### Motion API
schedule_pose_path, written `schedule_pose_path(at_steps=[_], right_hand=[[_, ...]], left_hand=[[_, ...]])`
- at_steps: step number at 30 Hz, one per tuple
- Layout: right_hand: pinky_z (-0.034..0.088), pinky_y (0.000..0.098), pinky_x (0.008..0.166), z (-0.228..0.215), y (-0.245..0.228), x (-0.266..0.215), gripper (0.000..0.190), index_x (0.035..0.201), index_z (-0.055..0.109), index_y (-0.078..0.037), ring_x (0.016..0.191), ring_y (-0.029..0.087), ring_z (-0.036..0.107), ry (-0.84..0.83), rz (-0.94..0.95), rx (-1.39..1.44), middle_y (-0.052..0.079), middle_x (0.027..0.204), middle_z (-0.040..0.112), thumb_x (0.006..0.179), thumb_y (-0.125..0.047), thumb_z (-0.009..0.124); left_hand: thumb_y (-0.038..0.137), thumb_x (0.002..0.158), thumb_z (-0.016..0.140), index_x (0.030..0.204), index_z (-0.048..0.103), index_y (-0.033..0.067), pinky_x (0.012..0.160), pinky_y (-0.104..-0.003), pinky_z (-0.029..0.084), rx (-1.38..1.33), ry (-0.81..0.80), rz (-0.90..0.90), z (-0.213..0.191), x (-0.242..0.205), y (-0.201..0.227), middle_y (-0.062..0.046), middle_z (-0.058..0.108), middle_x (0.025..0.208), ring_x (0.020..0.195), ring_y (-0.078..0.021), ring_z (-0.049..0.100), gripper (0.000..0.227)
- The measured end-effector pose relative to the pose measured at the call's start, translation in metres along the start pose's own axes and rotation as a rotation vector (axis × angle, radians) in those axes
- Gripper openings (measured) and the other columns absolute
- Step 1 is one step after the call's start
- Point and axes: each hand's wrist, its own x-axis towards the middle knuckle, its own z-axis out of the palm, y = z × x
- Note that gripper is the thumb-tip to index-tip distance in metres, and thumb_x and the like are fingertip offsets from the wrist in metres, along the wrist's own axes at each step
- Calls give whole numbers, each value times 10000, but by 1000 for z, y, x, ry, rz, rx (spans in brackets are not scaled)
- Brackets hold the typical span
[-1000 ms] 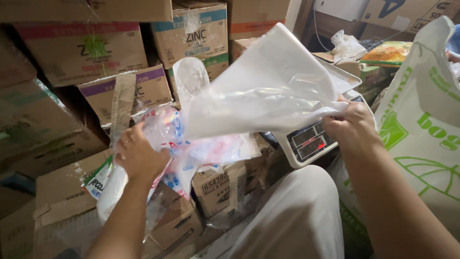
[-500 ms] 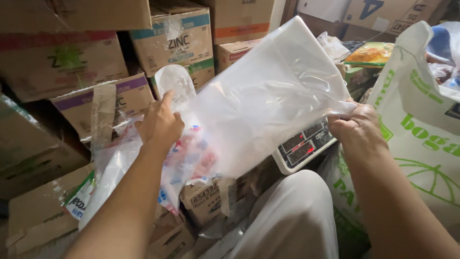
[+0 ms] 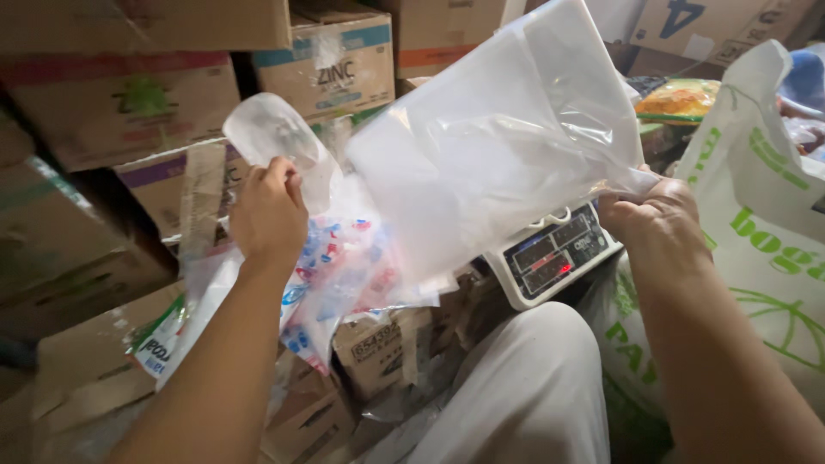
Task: The person retrieves small plastic-wrapped packages from a cardboard box, places them into a large sack, and then uses scissors to cut open the sack. The person handles the packages and sack by hand and uses scissors to cut the sack's top.
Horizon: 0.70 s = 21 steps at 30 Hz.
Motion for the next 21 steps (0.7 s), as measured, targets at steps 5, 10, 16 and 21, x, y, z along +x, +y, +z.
schedule_pose_path(at_steps=[5,10,16,21], right_hand=[[614,335,750,-2,25,6,361,1207,687,38,953,250,734,-12,24,10,179,1100,734,939,32,446],[608,329,770,12,49,12,344,1201,689,26,975,242,731,-13,68,-10,180,1105,733,936,30,469],[602,322,793,31,88,1,326,1193,691,12,1001,232,727,26,124,-67,181,1112,731,933,28,497],[596,317,813,35,121,-15,311,1187,693,-1,1022,224,724,36,149,-116,183,1118,730,930,26,519]], left_hand=[[171,1026,659,1055,675,141,787,-497,520,131,201,41,-49,-36,-43,-117,655,1038,986,-384,641,44],[184,1042,651,1093,691,160,769,-524,518,236,182,-229,-82,-88,-114,-126,662,1080,1006,-387,641,69],[223,1021,638,1097,704,194,729,-549,525,437,37,-485,-92,-156,-179,-139,659,1139,1020,-395,643,105],[202,920,669,1063,728,224,789,-544,540,428,-62,-678,-88,-176,-201,-120,678,1150,1090,-397,640,156]])
